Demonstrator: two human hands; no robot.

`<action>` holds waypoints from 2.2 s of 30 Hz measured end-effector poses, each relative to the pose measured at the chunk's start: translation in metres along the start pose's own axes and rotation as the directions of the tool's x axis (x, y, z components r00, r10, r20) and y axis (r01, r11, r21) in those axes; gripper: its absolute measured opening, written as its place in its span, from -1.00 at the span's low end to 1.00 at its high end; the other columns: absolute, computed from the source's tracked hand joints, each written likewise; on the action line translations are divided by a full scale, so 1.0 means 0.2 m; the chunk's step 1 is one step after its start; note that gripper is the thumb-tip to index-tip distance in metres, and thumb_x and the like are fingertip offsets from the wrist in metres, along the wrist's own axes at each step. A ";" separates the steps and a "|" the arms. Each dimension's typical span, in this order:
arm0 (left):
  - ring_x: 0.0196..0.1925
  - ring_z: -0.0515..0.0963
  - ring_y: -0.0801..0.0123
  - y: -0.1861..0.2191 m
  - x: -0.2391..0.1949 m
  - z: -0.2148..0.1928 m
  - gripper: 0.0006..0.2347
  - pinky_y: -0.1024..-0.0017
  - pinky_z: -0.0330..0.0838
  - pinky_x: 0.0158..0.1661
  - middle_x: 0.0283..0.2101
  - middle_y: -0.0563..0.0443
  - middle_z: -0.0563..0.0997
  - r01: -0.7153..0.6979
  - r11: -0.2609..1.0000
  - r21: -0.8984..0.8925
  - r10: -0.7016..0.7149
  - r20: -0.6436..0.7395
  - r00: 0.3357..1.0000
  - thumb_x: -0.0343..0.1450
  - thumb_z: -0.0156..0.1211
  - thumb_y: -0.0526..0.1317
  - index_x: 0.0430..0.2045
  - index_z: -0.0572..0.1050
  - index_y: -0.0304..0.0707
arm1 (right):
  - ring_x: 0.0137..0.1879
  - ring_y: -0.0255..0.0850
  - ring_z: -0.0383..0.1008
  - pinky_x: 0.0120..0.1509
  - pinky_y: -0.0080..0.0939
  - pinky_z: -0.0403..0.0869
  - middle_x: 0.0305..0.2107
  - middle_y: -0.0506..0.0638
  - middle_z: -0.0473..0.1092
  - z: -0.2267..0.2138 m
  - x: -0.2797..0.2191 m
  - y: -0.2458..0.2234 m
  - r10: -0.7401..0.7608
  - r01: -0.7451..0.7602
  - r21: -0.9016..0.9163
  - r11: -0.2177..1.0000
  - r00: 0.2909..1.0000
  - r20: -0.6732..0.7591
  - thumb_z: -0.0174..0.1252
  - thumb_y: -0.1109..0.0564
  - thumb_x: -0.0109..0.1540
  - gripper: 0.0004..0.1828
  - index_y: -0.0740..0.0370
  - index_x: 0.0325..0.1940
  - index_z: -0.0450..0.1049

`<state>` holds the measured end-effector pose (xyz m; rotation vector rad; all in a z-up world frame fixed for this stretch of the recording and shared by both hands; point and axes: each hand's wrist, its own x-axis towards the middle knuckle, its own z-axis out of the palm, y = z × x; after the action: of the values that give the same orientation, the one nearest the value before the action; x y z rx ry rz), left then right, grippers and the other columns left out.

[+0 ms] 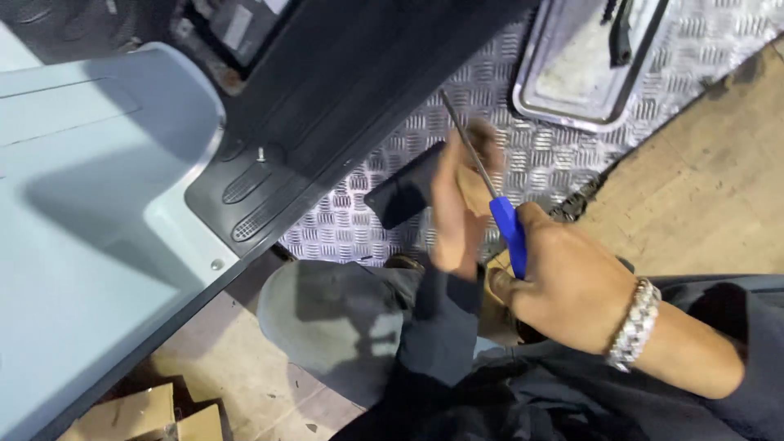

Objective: The person works on the battery compartment of a scooter, connecting wires and securing components. They use a screwdriver to tighten screws on the floorboard area and handle small electrical connectors.

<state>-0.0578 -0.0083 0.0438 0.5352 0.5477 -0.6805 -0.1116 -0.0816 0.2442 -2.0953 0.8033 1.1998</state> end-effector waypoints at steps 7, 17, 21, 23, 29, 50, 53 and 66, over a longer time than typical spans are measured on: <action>0.19 0.57 0.04 -0.11 -0.58 0.18 -0.66 0.12 0.46 0.19 0.02 -0.12 0.55 0.377 0.880 -0.289 -0.222 0.451 0.864 0.67 -0.13 0.10 -0.08 0.38 -0.21 | -0.18 -0.18 0.63 0.06 -0.20 0.56 -0.35 -0.08 0.62 0.08 0.03 0.07 -0.056 0.029 0.536 0.844 0.998 0.035 0.24 0.10 0.01 -0.76 0.10 -0.23 0.59; -0.07 0.56 0.07 0.07 -0.61 0.29 -0.70 0.12 0.41 0.10 -0.31 0.00 0.50 0.468 0.880 -0.076 -0.437 0.256 0.862 0.60 -0.03 0.05 -0.38 0.35 -0.16 | -0.12 -0.32 0.55 0.10 -0.32 0.45 -0.36 -0.17 0.55 0.36 0.12 0.21 -0.111 0.112 0.789 0.605 0.992 -0.056 0.26 0.08 0.06 -0.79 0.10 -0.24 0.62; -0.24 0.53 0.10 0.14 -0.56 0.44 -0.71 -0.05 0.52 -0.06 -0.36 -0.08 0.42 0.364 0.929 0.074 -0.367 0.042 0.929 0.61 0.01 -0.23 -0.54 0.32 -0.37 | -0.81 -0.27 -0.22 -0.73 -0.26 -0.16 -0.81 0.02 -0.12 0.44 0.12 0.17 -0.351 -0.073 0.786 -0.614 0.917 -0.189 0.00 0.52 0.05 -0.71 0.37 -0.25 0.14; -0.37 0.67 0.08 0.20 -0.54 0.47 -0.67 0.32 0.61 -0.40 -0.44 -0.28 0.62 0.495 0.719 0.488 -0.482 -0.164 0.861 0.60 0.05 -0.11 -0.52 0.41 -0.38 | -0.80 -0.36 -0.10 -0.71 -0.31 -0.11 -0.80 -0.05 -0.04 0.54 0.14 0.17 -0.338 -0.182 0.517 -0.836 0.914 -0.226 -0.07 0.48 0.06 -0.76 0.34 -0.23 0.27; -0.35 0.67 0.18 0.36 -0.54 0.59 -0.67 0.44 0.61 -0.36 -0.37 -0.24 0.65 0.509 0.512 0.692 -0.514 -0.228 0.827 0.56 0.04 -0.10 -0.54 0.50 -0.38 | -0.67 -0.33 -0.18 -0.52 -0.26 -0.04 -0.72 -0.08 -0.04 0.50 0.11 0.07 -0.545 -0.344 0.508 -0.789 0.775 -0.322 -0.09 0.41 0.22 -0.80 0.19 -0.19 0.33; 0.02 0.63 0.31 0.01 -0.58 0.23 -0.78 0.41 0.47 0.09 -0.14 -0.02 0.66 0.219 0.976 -0.004 -0.214 0.192 0.958 0.62 0.03 -0.07 -0.13 0.46 -0.25 | -0.13 0.46 0.57 -0.05 0.37 0.54 -0.42 0.48 0.47 0.15 0.08 0.12 -0.315 0.400 0.316 0.860 0.904 -0.288 0.17 0.11 -0.04 -0.58 0.55 -0.26 0.47; -0.17 0.69 0.32 0.10 -0.67 0.46 -0.81 0.48 0.56 -0.11 -0.26 -0.07 0.67 0.263 0.964 -0.039 -0.246 0.239 0.939 0.61 0.09 -0.14 -0.25 0.50 -0.28 | -0.24 0.20 0.65 -0.22 0.17 0.60 -0.50 0.20 0.51 0.21 0.19 0.16 -0.101 0.055 -0.179 0.982 0.961 -0.256 0.34 -0.13 -0.08 -0.50 0.27 -0.23 0.55; -0.17 0.70 0.08 0.25 -0.42 0.07 -0.71 0.24 0.64 -0.17 -0.13 -0.30 0.64 0.249 0.864 0.438 -0.316 0.086 0.945 0.51 0.18 -0.21 0.01 0.46 -0.50 | -0.84 -0.32 0.10 -0.81 -0.32 0.12 -0.75 0.06 0.12 0.50 0.16 -0.04 -0.179 0.077 0.927 -0.368 0.972 -0.151 0.19 0.36 0.21 -0.82 0.46 -0.19 0.33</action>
<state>-0.0735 0.0524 0.1210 0.8081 0.3314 -1.1288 -0.1458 -0.0101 0.1761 -0.4627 0.9199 -0.0065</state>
